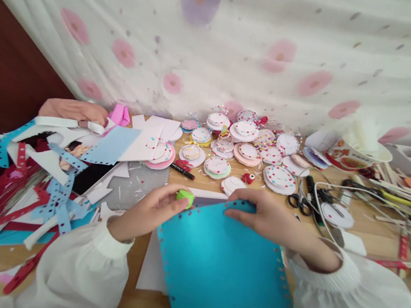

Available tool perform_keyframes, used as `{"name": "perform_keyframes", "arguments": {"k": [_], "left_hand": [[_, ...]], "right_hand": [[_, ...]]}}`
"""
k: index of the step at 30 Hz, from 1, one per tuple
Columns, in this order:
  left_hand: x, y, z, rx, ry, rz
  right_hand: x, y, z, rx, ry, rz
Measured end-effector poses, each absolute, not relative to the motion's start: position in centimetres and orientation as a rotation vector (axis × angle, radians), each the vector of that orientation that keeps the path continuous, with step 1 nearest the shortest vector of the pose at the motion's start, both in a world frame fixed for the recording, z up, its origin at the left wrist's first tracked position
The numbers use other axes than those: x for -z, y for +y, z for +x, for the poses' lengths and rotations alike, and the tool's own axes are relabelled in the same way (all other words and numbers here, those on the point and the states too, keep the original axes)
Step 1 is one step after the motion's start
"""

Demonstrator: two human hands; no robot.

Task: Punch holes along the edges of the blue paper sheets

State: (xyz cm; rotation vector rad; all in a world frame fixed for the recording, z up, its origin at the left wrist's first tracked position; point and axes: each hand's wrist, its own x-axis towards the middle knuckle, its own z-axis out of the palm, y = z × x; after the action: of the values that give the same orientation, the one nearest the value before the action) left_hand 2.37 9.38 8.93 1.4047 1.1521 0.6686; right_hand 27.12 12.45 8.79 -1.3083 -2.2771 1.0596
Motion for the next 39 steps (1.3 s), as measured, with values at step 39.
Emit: {"name": "perform_keyframes", "arguments": {"k": [39], "left_hand": [[-4.6,9.0,1.7,-0.635,1.165,1.7]], "right_hand": [[-8.4,11.0,24.4,-1.391,-1.732,-0.797]]}}
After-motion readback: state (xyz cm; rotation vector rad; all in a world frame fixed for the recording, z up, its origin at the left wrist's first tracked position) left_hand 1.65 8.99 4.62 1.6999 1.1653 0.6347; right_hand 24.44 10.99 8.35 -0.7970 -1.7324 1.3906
